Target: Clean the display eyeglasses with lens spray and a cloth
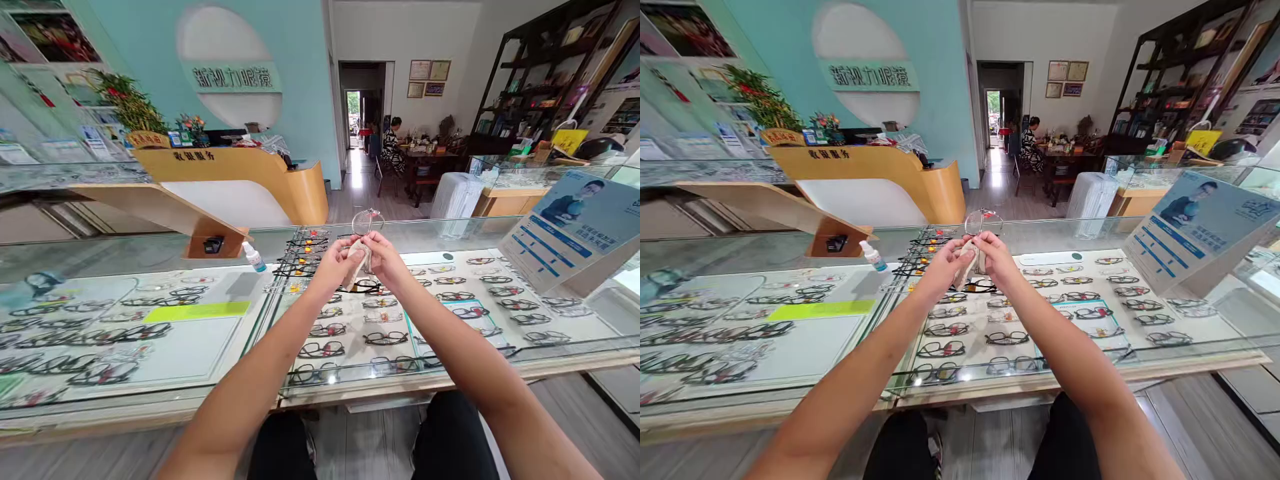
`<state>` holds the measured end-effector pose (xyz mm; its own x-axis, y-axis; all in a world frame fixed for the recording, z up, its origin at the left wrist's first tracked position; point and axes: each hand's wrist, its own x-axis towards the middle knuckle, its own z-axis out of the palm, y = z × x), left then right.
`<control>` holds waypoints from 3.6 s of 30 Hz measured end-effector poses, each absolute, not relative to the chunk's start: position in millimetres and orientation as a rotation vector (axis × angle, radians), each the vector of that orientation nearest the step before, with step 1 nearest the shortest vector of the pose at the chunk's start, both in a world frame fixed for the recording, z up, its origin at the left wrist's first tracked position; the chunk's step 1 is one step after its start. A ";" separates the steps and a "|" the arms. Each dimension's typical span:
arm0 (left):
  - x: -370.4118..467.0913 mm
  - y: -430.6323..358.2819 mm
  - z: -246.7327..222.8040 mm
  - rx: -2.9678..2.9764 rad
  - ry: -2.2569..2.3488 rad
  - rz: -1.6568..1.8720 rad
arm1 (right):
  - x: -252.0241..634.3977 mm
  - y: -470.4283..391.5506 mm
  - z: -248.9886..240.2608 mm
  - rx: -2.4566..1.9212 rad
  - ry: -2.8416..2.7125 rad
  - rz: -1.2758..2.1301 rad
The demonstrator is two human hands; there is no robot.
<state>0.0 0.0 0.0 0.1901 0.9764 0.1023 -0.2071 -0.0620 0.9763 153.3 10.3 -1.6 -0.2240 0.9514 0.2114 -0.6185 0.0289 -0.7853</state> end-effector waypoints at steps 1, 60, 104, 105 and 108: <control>-0.5 0.0 -0.3 1.235 0.884 1.175 | 154.4 10.1 -1.4 -0.474 -0.964 1.535; 13.6 -9.2 -8.2 1.309 0.884 1.438 | 141.5 -0.3 -4.1 -0.436 -1.027 1.606; -10.5 7.8 -6.7 1.437 0.749 1.297 | 155.0 8.8 -2.5 -0.583 -1.074 1.423; -10.4 7.6 -6.7 1.437 0.764 1.314 | 155.1 8.4 -2.1 -0.595 -1.108 1.380; -9.9 6.4 -4.9 1.426 0.835 1.367 | 155.4 6.9 -0.5 -0.614 -1.238 1.241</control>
